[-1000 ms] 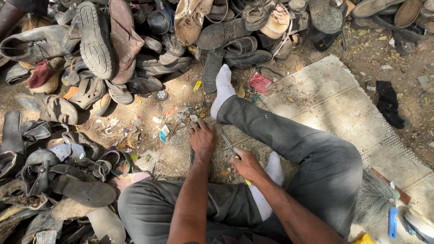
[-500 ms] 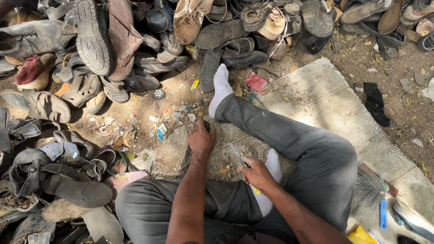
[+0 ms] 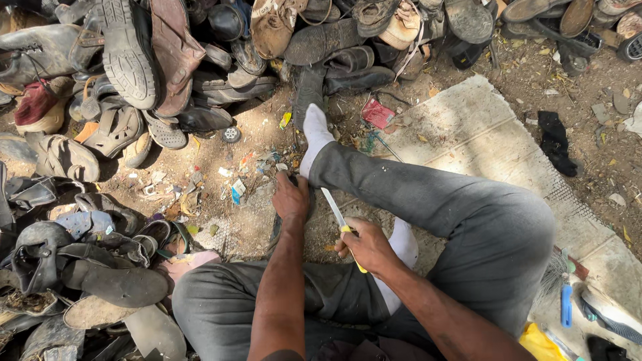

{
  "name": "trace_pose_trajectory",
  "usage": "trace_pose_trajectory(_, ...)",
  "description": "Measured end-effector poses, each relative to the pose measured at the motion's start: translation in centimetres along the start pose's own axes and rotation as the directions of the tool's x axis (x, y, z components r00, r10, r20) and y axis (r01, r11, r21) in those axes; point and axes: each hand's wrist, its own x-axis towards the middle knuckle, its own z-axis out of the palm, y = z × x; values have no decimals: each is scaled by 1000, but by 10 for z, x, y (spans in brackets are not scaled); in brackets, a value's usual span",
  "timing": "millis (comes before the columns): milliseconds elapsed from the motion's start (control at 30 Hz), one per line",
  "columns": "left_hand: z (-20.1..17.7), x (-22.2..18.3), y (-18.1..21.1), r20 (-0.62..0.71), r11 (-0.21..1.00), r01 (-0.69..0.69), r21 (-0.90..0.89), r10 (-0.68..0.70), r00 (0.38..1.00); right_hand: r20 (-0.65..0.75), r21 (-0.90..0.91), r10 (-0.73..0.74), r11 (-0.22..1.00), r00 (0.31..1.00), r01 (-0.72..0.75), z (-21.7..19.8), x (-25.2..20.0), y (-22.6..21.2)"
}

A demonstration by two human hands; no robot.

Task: The person uses a small tool to scrape and trim the edges and sole of a black shoe while sitting on the ground surrounded by a large pile of old footwear.

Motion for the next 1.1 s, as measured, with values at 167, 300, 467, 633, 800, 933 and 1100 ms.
trace_pose_trajectory(167, 4, 20, -22, -32, 984, 72, -165, -78, 996, -90, -126, 216, 966, 972, -226, 11, 26, 5)
trace_pose_trajectory(300, -11, 30, -28, 121, 911, 283, -300, -258, 959, -97, -592, -313, 781, 945, 198, 25, 55, 23)
trace_pose_trajectory(467, -16, 16, -6, -12, 960, 241, -145, -246, 969, -106, -398, -136, 914, 985, 83, 33, 50, 13)
trace_pose_trajectory(633, -23, 9, 7, 75, 946, 321, -47, -317, 945, -99, -179, -8, 984, 995, -9, 37, 14, -6)
trace_pose_trajectory(800, -28, -3, 14, -32, 980, 160, -116, -165, 986, -47, -324, -112, 942, 993, 91, 35, 4, 0)
trace_pose_trajectory(933, -31, 18, -6, 62, 941, 277, -192, -270, 961, -65, -286, 24, 957, 998, -41, 24, 23, 26)
trace_pose_trajectory(1100, -14, 30, -47, -149, 832, 85, -549, -198, 969, -13, -600, -347, 753, 938, 270, 32, 57, 37)
